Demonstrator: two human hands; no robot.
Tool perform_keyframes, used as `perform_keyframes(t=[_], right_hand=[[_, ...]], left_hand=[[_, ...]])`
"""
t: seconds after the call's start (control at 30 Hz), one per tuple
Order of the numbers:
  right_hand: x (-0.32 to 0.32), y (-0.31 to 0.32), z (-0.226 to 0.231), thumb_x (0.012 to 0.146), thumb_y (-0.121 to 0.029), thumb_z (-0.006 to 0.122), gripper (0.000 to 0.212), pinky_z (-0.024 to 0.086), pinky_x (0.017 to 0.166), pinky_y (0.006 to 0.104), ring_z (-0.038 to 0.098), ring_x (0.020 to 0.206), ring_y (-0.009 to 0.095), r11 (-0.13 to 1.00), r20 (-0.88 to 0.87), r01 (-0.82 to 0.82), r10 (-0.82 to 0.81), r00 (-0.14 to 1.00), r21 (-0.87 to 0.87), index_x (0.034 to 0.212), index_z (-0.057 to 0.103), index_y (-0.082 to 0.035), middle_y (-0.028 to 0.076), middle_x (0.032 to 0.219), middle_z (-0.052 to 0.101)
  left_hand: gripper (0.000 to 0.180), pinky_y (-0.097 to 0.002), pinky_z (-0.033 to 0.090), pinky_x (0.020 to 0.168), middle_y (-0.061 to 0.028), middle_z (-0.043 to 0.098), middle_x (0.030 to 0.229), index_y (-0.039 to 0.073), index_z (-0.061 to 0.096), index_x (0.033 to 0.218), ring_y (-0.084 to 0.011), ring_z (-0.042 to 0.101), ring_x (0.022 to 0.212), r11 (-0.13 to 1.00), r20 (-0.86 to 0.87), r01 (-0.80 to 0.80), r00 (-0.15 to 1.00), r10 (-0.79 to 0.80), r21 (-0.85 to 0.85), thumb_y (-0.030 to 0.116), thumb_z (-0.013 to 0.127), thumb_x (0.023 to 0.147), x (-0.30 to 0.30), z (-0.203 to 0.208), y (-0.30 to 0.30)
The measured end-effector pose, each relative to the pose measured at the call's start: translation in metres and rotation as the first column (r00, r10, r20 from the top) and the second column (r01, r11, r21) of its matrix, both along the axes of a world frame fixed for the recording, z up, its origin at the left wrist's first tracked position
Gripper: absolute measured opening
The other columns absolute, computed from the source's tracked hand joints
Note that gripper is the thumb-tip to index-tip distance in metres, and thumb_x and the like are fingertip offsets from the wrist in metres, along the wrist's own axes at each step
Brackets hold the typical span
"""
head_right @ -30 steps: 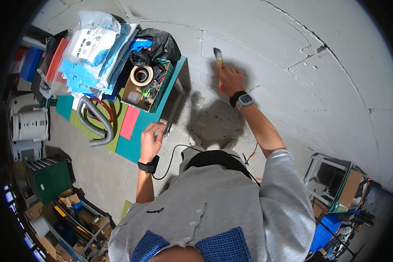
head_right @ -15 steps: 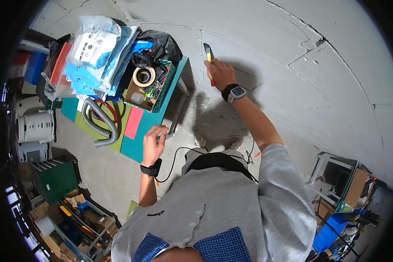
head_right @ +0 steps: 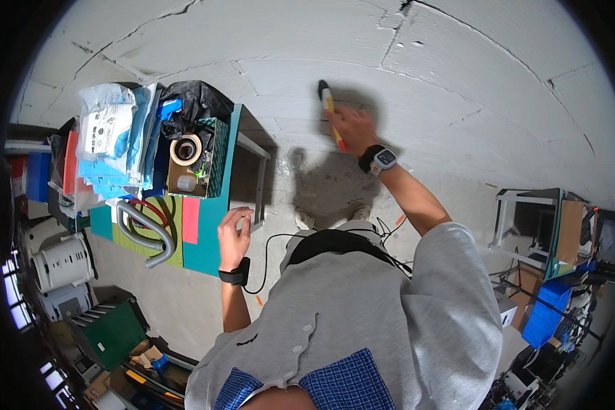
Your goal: A person uses a paintbrush to apply paint or sealant to the mortar joints between concrete blocks in a basement or workshop setting.
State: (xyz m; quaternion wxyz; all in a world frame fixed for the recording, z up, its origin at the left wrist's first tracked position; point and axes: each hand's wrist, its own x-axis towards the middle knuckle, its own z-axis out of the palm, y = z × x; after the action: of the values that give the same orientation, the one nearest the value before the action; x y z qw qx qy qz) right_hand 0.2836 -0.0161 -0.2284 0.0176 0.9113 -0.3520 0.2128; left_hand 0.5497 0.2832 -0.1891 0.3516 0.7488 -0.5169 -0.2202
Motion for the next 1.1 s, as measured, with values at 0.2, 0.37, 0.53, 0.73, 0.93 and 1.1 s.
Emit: perform_keyframes(t=[0.2, 0.37, 0.53, 0.73, 0.93, 1.1], right_hand=[[-0.009, -0.008, 0.006, 0.091, -0.008, 0.066, 0.041, 0.049, 0.079, 0.0397, 0.069, 0.099, 0.024, 0.998, -0.029, 0.052, -0.053, 0.998, -0.036, 0.13, 0.062, -0.019, 0.005, 0.116, 0.067], [-0.084, -0.004, 0.012, 0.09, -0.011, 0.067, 0.041, 0.049, 0.079, 0.0399, 0.067, 0.102, 0.024, 0.983, -0.068, 0.182, -0.184, 0.981, -0.03, 0.13, 0.062, -0.018, 0.005, 0.116, 0.066], [-0.116, 0.011, 0.016, 0.088, -0.012, 0.067, 0.039, 0.05, 0.081, 0.0399, 0.067, 0.103, 0.025, 0.958, -0.037, 0.285, -0.284, 0.958, 0.033, 0.127, 0.064, -0.017, 0.006, 0.113, 0.066], [-0.096, 0.003, 0.017, 0.091, -0.014, 0.065, 0.037, 0.052, 0.084, 0.0398, 0.067, 0.104, 0.025, 0.992, 0.056, 0.124, -0.122, 0.991, -0.037, 0.127, 0.064, -0.018, 0.005, 0.118, 0.065], [-0.173, -0.003, 0.006, 0.088, -0.013, 0.065, 0.04, 0.051, 0.081, 0.0401, 0.07, 0.097, 0.024, 0.939, -0.074, 0.338, -0.341, 0.937, -0.058, 0.128, 0.064, -0.018, 0.005, 0.114, 0.067], [-0.227, 0.01, 0.005, 0.084, -0.009, 0.068, 0.046, 0.052, 0.08, 0.0429, 0.069, 0.094, 0.026, 0.868, 0.02, 0.49, -0.492, 0.87, 0.077, 0.13, 0.064, -0.017, 0.006, 0.115, 0.069]], left_hand=[[0.011, -0.0414, 0.055, 0.08, -0.0154, 0.073, 0.106, 0.002, 0.073, 0.101, -0.0385, 0.07, 0.093, 0.994, 0.058, 0.092, 0.994, -0.089, -0.053, 0.003, 0.064, 0.094, -0.013, 0.012, -0.02], [0.011, -0.0416, 0.055, 0.08, -0.0153, 0.073, 0.106, 0.003, 0.073, 0.102, -0.0388, 0.07, 0.094, 0.99, 0.083, 0.131, 0.988, -0.127, -0.048, 0.003, 0.064, 0.094, -0.018, 0.01, -0.025], [0.011, -0.0403, 0.056, 0.081, -0.0147, 0.073, 0.106, 0.003, 0.073, 0.101, -0.0383, 0.071, 0.096, 0.991, 0.074, 0.131, 0.988, -0.133, 0.029, 0.003, 0.064, 0.094, -0.035, 0.015, -0.033], [0.011, -0.0387, 0.055, 0.081, -0.0156, 0.074, 0.106, 0.002, 0.073, 0.102, -0.0358, 0.071, 0.096, 0.974, 0.109, 0.224, 0.97, -0.219, -0.033, 0.004, 0.064, 0.095, -0.051, 0.022, -0.052], [0.011, -0.0375, 0.054, 0.085, -0.0165, 0.074, 0.105, 0.0, 0.073, 0.102, -0.0351, 0.071, 0.097, 0.966, 0.126, 0.257, 0.959, -0.253, -0.015, 0.004, 0.064, 0.096, -0.062, 0.029, -0.064], [0.012, -0.04, 0.055, 0.085, -0.0161, 0.073, 0.107, 0.002, 0.073, 0.103, -0.0376, 0.071, 0.098, 0.957, 0.162, 0.29, 0.945, -0.285, -0.004, 0.005, 0.064, 0.096, -0.077, 0.029, -0.067]])
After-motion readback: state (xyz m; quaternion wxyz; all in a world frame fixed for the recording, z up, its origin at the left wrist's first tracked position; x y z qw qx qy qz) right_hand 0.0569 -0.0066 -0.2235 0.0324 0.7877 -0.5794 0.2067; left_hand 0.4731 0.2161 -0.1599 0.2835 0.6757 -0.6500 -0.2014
